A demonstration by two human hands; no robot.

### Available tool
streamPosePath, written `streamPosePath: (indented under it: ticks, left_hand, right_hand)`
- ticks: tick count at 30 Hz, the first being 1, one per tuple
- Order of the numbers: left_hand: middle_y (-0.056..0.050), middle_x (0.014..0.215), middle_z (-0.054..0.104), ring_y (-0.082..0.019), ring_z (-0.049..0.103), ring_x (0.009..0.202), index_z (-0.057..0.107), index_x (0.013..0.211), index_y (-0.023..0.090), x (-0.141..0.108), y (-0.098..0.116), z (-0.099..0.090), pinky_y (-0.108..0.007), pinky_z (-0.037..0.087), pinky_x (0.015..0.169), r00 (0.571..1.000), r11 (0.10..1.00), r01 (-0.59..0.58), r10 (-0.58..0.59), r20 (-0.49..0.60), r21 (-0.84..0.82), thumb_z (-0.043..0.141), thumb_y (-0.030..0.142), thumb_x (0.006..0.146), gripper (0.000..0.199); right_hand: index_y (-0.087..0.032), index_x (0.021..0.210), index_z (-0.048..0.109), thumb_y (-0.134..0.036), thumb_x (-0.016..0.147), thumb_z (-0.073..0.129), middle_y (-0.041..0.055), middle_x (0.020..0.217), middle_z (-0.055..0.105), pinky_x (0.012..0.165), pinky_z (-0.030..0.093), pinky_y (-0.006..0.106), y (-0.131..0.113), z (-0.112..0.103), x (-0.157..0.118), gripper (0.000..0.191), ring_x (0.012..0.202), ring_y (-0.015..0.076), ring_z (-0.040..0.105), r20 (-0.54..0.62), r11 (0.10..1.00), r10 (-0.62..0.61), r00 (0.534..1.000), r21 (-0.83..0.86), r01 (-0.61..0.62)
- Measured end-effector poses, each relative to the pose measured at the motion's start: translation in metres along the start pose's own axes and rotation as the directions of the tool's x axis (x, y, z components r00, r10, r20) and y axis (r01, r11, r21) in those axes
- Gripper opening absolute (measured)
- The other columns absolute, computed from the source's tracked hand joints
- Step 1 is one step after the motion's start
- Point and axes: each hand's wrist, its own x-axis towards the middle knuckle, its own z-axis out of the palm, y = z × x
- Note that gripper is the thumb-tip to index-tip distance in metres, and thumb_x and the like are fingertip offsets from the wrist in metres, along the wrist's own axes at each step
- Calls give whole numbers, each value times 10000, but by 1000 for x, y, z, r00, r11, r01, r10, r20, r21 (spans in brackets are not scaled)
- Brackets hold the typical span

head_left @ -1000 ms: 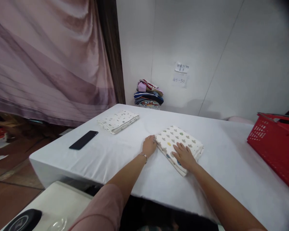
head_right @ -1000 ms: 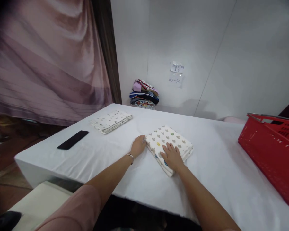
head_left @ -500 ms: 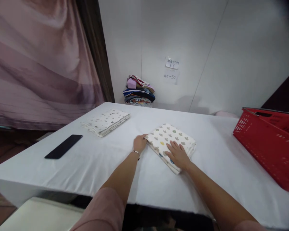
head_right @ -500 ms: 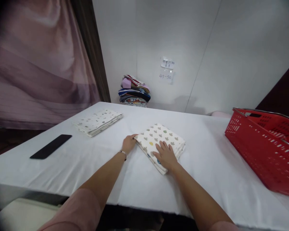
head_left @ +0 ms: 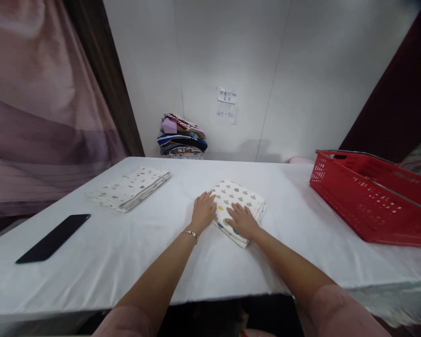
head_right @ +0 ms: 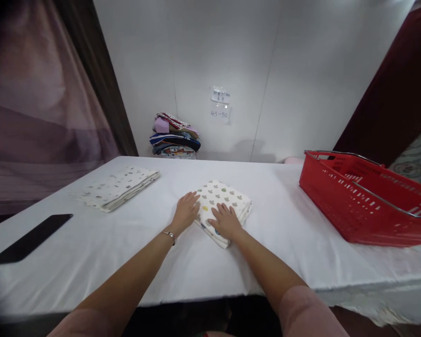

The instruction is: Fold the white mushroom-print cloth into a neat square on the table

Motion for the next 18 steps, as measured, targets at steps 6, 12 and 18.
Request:
streamPosePath:
  ticks: [6, 12, 18]
  left_hand:
    - [-55, 1407, 429, -217, 280, 1350, 499, 1266, 234, -14, 4, 26, -436, 112, 1134, 991, 988, -123, 118, 63, 94, 352, 337, 914, 395]
    - [-55, 1419, 412, -225, 279, 1351, 490, 1278, 241, -14, -2, 26, -439, 121, 1134, 992, 990, -112, 107, 63, 82, 332, 346, 921, 405]
    - [-75, 1418, 411, -243, 280, 1346, 523, 1235, 221, -7, 12, 16, -486, 130, 1107, 983, 995, -27, 9, 185, 94, 366, 335, 909, 380]
  right_hand:
    - [-243, 1260, 529, -415, 907, 359, 59, 1420, 407, 1085, 160, 425, 2, 0, -3, 428, 1337, 205, 283, -137, 989, -5, 991, 148, 25]
    - [-220, 933, 690, -290, 796, 462, 58, 1144, 644, 1037, 284, 428, 50, -1, -13, 275, 1148, 211, 506, -399, 865, 258, 880, 500, -27]
    - [-161, 859, 668, -322, 680, 531, 71, 882, 698, 717, 503, 327, 101, -16, -34, 276, 818, 204, 633, -276, 497, 672, 687, 856, -143]
